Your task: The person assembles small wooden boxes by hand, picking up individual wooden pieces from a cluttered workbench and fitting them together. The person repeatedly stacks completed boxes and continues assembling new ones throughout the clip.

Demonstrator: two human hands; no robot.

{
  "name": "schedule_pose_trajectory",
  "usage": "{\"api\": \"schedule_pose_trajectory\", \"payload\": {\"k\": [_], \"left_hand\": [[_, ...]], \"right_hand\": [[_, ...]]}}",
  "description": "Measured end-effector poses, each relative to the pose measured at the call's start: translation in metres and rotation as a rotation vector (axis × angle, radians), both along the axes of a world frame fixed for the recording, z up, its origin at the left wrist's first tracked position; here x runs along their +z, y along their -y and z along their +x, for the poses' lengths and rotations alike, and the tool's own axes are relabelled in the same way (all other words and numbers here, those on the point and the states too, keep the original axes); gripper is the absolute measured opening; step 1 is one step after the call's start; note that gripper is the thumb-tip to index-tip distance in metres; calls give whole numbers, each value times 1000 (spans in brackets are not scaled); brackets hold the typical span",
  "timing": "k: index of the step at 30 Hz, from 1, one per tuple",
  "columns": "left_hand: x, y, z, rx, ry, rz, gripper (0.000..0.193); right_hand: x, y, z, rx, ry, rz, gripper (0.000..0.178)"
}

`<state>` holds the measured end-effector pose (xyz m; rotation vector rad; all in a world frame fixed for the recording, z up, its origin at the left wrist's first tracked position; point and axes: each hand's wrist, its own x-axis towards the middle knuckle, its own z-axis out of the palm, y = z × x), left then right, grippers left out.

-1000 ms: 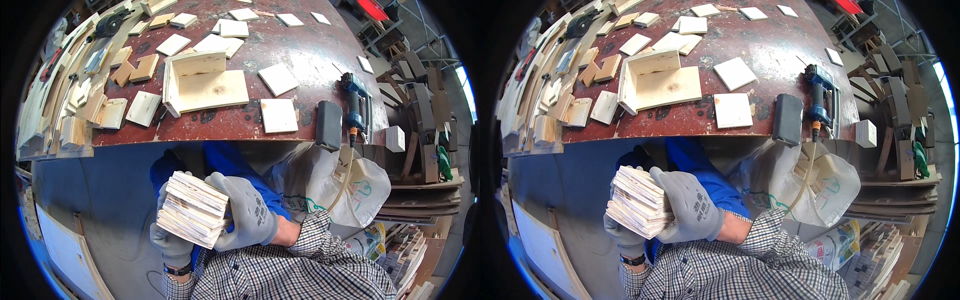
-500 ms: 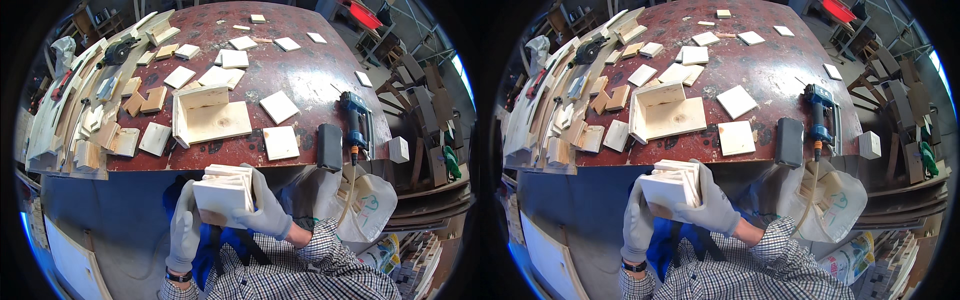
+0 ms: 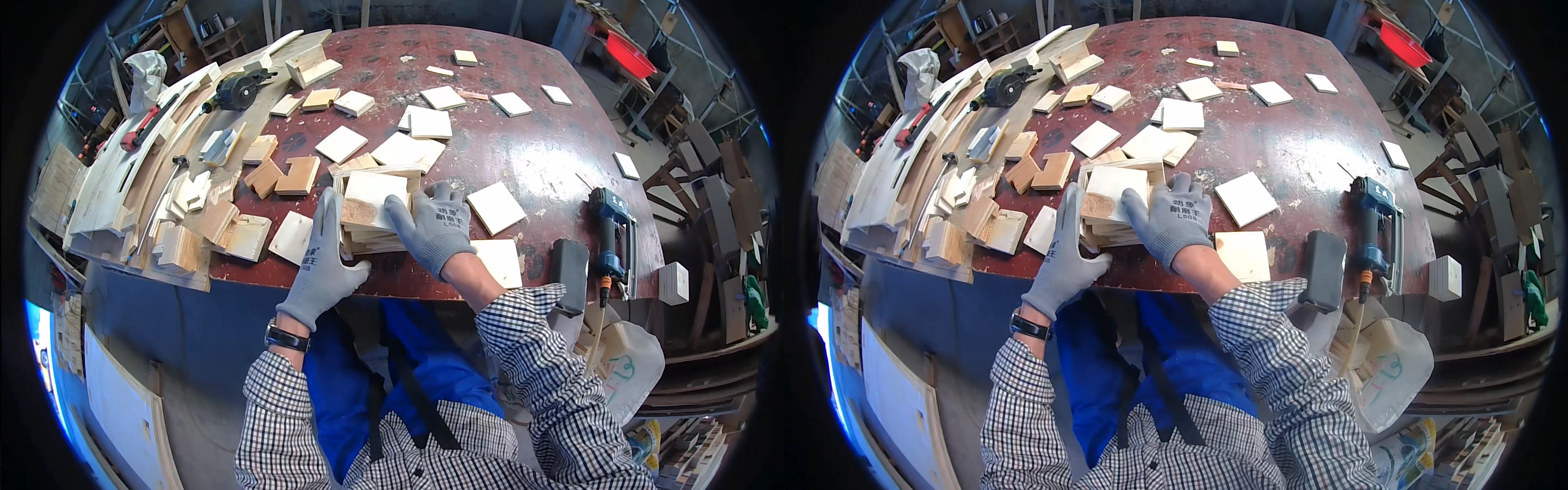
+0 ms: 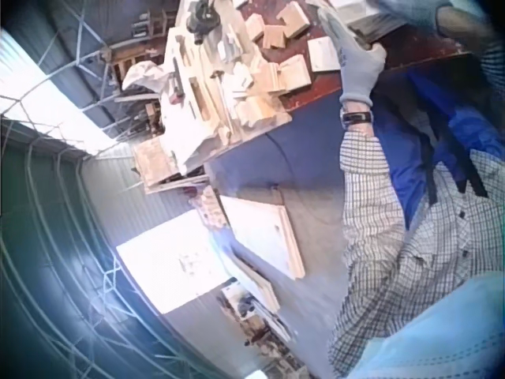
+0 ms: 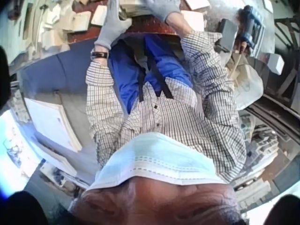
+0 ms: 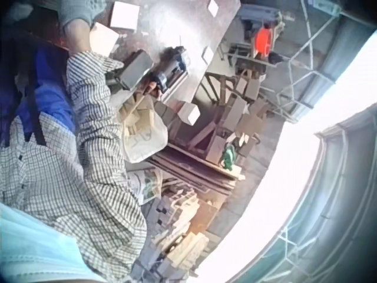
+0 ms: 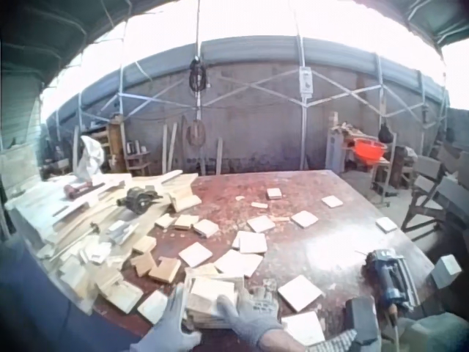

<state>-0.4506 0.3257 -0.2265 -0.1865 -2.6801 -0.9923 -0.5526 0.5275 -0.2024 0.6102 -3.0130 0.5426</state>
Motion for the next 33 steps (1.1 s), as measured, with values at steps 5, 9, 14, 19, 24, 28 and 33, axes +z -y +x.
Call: {"api": "schedule_pose_trajectory", "payload": {"k": [5,9,14,19,24,28,33], "left_hand": [[-12,-9,-2,80,-108,-7,121],[-30,-6,-8,117,-186,99,116],[-34,-9,-12,149,-235,136,113],[-36,5,-8,122,-215,140,107],[-26,0,-5,72,-256,66,105],[-27,-8,-6,104,-324,10,110],[-34,-13,-8,148,-286,86,116]], "right_hand": [[-9,-16,-8,16,393,-352,88],[1,-43,-9,21,572,-451,88],[-19,-25,17,-26,436,-590,86],[-28,-3,34,166,162,-301,96],[-44,-13,-9,172,-35,-254,58],[-49,-15,-18,152,8,-163,43],[-28,-16,-17,297,-32,-161,60]]}}
